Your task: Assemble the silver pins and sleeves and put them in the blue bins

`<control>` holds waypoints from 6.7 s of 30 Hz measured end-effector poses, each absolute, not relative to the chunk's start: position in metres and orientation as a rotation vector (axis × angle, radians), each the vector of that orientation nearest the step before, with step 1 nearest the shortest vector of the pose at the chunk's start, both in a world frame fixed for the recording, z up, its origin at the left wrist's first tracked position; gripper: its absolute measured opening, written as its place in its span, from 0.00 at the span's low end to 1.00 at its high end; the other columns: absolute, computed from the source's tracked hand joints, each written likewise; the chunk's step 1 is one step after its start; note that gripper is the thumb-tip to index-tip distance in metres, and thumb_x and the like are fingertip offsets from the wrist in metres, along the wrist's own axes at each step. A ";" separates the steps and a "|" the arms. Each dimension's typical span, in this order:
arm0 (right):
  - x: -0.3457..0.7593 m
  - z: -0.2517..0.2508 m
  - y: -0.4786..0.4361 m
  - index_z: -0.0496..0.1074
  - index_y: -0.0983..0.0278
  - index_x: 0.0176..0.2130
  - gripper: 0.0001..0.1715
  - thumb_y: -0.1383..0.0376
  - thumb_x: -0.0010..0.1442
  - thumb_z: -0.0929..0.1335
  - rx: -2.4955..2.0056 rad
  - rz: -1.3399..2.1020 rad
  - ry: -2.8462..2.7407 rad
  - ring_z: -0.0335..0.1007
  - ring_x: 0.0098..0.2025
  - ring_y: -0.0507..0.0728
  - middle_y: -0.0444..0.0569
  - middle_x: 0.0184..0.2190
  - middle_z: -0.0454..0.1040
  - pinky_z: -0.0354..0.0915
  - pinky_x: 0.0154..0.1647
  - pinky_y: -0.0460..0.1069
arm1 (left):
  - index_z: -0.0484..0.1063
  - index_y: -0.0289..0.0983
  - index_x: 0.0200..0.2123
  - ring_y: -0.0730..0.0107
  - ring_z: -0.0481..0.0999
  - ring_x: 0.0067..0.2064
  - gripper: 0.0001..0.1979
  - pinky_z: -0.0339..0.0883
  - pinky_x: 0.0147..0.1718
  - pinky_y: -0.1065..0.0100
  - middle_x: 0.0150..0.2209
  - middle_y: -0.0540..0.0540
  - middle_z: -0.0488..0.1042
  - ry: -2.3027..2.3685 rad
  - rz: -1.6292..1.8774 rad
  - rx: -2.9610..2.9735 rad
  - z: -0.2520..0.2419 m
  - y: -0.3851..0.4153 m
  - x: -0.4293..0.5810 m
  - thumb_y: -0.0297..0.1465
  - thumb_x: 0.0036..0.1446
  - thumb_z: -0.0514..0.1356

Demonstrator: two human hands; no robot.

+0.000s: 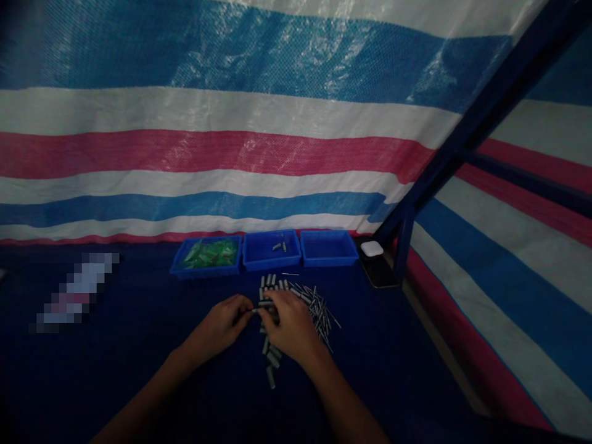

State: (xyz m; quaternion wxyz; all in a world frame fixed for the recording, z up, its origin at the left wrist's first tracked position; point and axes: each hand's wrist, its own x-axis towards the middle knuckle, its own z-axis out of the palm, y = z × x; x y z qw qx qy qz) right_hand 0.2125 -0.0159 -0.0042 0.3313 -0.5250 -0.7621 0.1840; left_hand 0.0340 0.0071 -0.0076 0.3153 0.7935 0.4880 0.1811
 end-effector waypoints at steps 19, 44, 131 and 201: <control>0.203 -0.002 -0.020 0.67 0.63 0.33 0.07 0.65 0.60 0.61 -1.304 0.438 -2.175 0.61 0.37 0.54 0.47 0.30 0.68 0.58 0.40 0.50 | 0.67 0.34 0.39 0.77 0.65 0.28 0.13 0.60 0.29 0.73 0.30 0.51 0.69 0.958 0.504 1.567 0.001 0.014 0.020 0.36 0.56 0.53; 0.200 0.004 -0.003 0.69 0.63 0.32 0.07 0.69 0.57 0.61 -1.304 0.528 -1.818 0.68 0.34 0.52 0.45 0.30 0.72 0.63 0.37 0.46 | 0.58 0.37 0.36 0.73 0.65 0.32 0.05 0.61 0.34 0.70 0.31 0.50 0.63 1.274 0.860 1.861 -0.017 0.008 0.032 0.28 0.59 0.44; 0.206 0.005 -0.007 0.62 0.64 0.18 0.15 0.66 0.54 0.63 -1.250 0.172 -2.227 0.59 0.26 0.51 0.43 0.19 0.63 0.53 0.31 0.47 | 0.67 0.36 0.28 0.72 0.69 0.31 0.18 0.62 0.33 0.71 0.27 0.49 0.69 1.262 0.691 2.040 -0.011 0.004 0.046 0.34 0.62 0.42; 0.217 -0.003 -0.004 0.68 0.62 0.42 0.12 0.64 0.57 0.63 -1.401 0.194 -2.147 0.64 0.40 0.57 0.50 0.36 0.71 0.59 0.41 0.52 | 0.69 0.34 0.30 0.72 0.68 0.31 0.15 0.61 0.32 0.72 0.28 0.50 0.71 1.192 0.663 1.725 -0.006 0.031 0.048 0.38 0.57 0.49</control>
